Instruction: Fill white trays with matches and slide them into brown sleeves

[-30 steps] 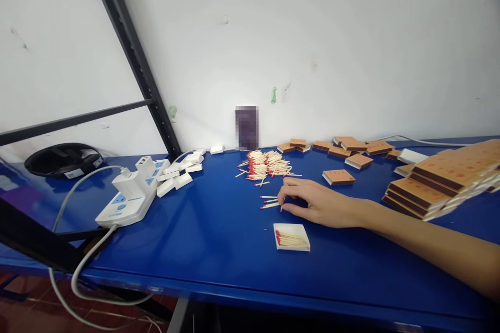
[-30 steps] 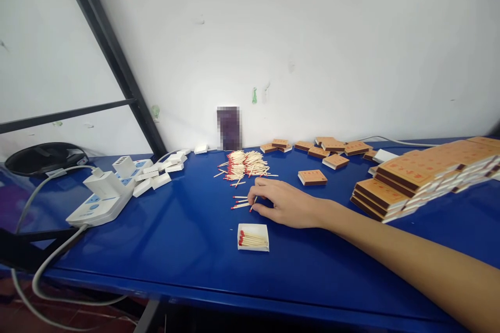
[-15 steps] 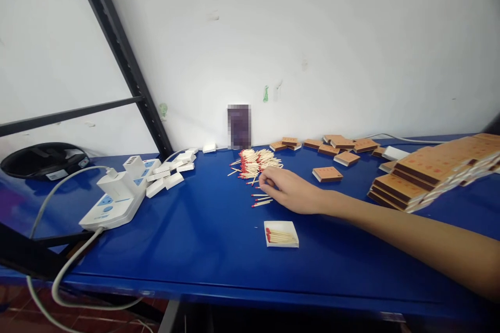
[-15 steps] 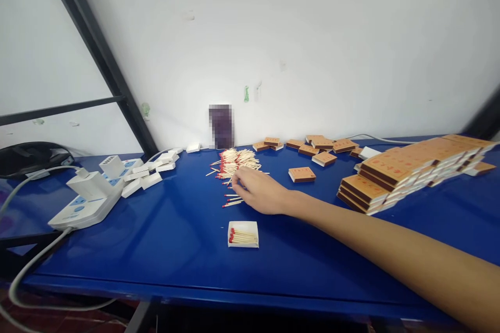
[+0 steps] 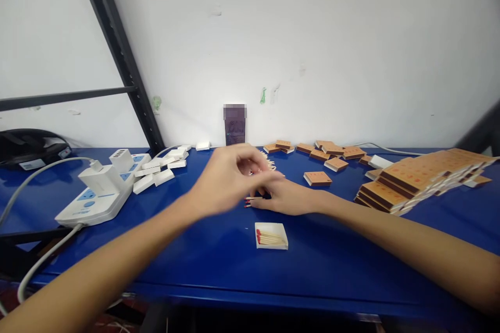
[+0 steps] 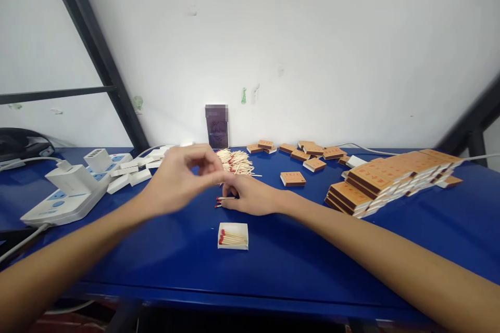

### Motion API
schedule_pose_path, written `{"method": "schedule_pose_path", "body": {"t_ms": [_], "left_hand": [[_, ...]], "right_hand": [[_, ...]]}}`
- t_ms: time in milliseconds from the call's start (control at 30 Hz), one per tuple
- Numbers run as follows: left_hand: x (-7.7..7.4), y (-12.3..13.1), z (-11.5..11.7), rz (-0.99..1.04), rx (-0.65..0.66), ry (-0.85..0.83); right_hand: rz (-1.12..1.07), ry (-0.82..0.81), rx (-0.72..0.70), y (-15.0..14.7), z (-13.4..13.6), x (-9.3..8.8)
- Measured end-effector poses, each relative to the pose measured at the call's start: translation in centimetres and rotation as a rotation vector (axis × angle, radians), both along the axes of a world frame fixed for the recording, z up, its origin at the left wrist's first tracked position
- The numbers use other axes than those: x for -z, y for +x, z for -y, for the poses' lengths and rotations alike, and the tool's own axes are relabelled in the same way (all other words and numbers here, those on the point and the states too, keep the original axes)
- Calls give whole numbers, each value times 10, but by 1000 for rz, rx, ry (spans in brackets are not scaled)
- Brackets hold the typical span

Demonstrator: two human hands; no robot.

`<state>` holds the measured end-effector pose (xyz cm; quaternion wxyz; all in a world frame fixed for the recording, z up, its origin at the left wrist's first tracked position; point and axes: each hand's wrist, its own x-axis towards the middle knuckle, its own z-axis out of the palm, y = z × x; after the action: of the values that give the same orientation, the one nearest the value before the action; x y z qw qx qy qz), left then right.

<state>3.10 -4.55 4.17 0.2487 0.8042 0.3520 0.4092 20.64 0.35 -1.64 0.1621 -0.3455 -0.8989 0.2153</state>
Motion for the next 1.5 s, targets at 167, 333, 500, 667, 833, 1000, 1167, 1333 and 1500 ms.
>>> {"method": "schedule_pose_path", "body": {"t_ms": [167, 333, 500, 667, 833, 1000, 1167, 1333, 1500], "left_hand": [[37, -40, -82, -538, -92, 151], [58, -39, -76, -657, -95, 181], [63, -28, -65, -749, -155, 206], [70, -24, -60, -675, -95, 164], [67, -32, -66, -587, -70, 127], [66, -46, -78, -631, -232, 229], [67, -43, -83, -677, -218, 239], [66, -37, -83, -719, -200, 240], [67, -36, -85, -746, -201, 244]], "right_hand": [[55, 49, 33, 6, 11, 3], [38, 61, 19, 12, 13, 3], [70, 224, 43, 5, -13, 7], [72, 261, 2, 1, -23, 16], [72, 221, 51, 7, -13, 18], [50, 155, 98, 13, -7, 18], [-11, 157, 116, 11, -7, 19], [-72, 145, 166, 5, -8, 21], [-7, 140, 125, 8, -11, 21]]}}
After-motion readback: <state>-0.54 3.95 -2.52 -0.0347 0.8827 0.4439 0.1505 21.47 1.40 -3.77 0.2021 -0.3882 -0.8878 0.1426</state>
